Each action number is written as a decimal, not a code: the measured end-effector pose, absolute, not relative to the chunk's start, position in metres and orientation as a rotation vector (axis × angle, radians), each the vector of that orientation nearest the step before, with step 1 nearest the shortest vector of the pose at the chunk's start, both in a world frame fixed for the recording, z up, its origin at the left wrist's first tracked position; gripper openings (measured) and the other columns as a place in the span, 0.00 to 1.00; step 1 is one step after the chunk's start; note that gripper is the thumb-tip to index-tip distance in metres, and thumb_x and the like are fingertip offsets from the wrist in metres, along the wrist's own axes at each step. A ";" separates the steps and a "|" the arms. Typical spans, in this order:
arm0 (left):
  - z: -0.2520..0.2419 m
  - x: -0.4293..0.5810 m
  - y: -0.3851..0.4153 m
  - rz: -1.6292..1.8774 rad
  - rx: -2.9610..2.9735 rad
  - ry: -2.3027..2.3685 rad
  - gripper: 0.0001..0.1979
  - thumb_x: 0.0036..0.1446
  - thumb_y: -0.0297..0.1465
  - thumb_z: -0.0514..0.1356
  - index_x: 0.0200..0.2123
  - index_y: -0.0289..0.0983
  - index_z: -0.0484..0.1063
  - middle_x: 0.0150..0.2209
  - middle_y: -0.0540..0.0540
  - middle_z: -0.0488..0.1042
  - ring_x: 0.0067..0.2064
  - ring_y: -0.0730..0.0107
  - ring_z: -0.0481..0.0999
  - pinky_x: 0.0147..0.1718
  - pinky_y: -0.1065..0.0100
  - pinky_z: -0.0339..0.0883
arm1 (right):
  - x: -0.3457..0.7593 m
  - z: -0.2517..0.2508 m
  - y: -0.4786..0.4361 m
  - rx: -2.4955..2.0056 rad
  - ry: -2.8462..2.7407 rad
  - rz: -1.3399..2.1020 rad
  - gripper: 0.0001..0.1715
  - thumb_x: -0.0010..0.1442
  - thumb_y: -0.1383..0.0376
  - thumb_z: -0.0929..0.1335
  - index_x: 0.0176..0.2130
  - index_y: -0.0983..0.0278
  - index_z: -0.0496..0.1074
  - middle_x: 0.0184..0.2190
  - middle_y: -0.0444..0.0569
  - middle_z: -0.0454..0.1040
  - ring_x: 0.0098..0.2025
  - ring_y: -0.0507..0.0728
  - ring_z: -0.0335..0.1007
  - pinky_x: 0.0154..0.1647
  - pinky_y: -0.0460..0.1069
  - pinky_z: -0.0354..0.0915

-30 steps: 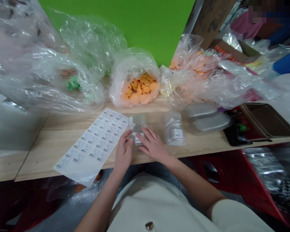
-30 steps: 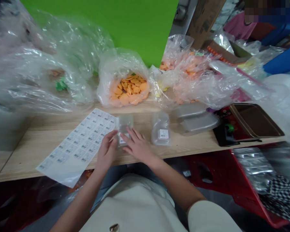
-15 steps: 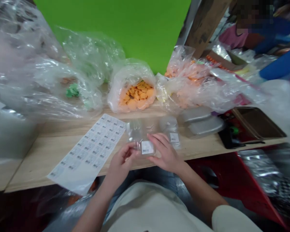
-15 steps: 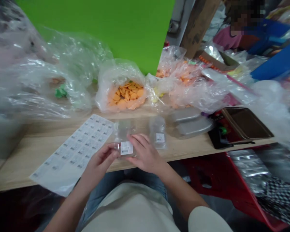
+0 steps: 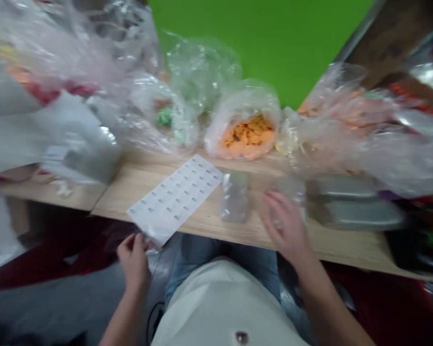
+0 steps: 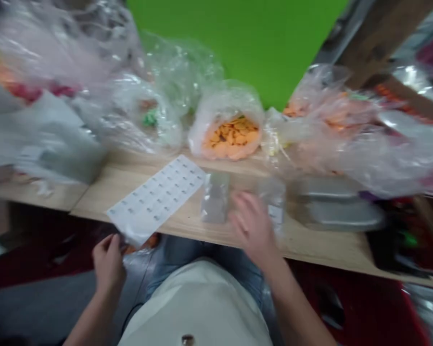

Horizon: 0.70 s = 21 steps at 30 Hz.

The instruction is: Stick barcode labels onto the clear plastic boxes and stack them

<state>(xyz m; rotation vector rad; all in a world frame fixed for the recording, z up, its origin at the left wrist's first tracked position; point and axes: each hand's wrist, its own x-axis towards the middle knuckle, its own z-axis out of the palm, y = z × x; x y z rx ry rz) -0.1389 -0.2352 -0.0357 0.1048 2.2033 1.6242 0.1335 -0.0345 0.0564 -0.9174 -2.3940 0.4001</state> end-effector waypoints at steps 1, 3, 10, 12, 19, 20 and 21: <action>-0.037 -0.142 -0.235 1.667 0.008 2.179 0.13 0.52 0.40 0.53 0.37 0.39 0.61 0.32 0.50 0.66 0.33 0.72 0.70 0.30 0.69 0.66 | 0.097 0.053 -0.047 -0.760 -2.451 0.566 0.22 0.61 0.65 0.60 0.55 0.60 0.61 0.55 0.54 0.63 0.59 0.59 0.56 0.58 0.59 0.57; -0.037 -0.149 -0.235 1.730 -0.113 2.083 0.13 0.52 0.42 0.53 0.35 0.39 0.61 0.30 0.51 0.66 0.30 0.75 0.70 0.30 0.70 0.66 | 0.029 0.037 -0.077 -0.477 -2.573 0.748 0.22 0.61 0.65 0.61 0.55 0.65 0.61 0.58 0.56 0.59 0.63 0.61 0.48 0.60 0.59 0.55; -0.011 -0.165 -0.251 1.604 -0.128 1.691 0.18 0.36 0.35 0.69 0.32 0.33 0.71 0.31 0.46 0.75 0.31 0.71 0.73 0.33 0.68 0.68 | -0.033 -0.023 -0.126 -0.301 -2.654 0.918 0.16 0.59 0.67 0.63 0.48 0.63 0.67 0.49 0.54 0.68 0.55 0.60 0.59 0.57 0.59 0.57; -0.007 -0.163 -0.255 1.540 -0.072 1.610 0.18 0.38 0.35 0.68 0.33 0.33 0.73 0.33 0.44 0.76 0.34 0.68 0.74 0.36 0.67 0.67 | -0.032 -0.020 -0.126 -0.423 -2.572 0.948 0.14 0.60 0.66 0.62 0.47 0.63 0.69 0.43 0.53 0.71 0.49 0.58 0.63 0.52 0.56 0.62; -0.005 -0.165 -0.251 1.387 0.346 1.834 0.14 0.46 0.39 0.63 0.34 0.35 0.76 0.33 0.46 0.76 0.35 0.66 0.72 0.38 0.66 0.64 | -0.066 -0.016 -0.127 -0.476 -2.560 0.914 0.12 0.62 0.65 0.61 0.41 0.63 0.72 0.35 0.49 0.73 0.41 0.56 0.66 0.44 0.51 0.65; -0.004 -0.166 -0.250 1.356 0.421 1.897 0.14 0.47 0.39 0.62 0.33 0.36 0.76 0.33 0.46 0.76 0.36 0.65 0.72 0.38 0.66 0.64 | -0.068 -0.017 -0.127 -0.474 -2.566 0.903 0.13 0.63 0.65 0.60 0.41 0.63 0.73 0.35 0.50 0.73 0.40 0.56 0.66 0.44 0.51 0.65; -0.002 -0.167 -0.248 1.332 0.484 1.939 0.13 0.47 0.39 0.62 0.32 0.36 0.76 0.32 0.46 0.76 0.36 0.64 0.72 0.38 0.65 0.64 | -0.069 -0.017 -0.127 -0.464 -2.573 0.896 0.13 0.62 0.65 0.60 0.40 0.63 0.73 0.35 0.50 0.74 0.40 0.56 0.67 0.44 0.51 0.65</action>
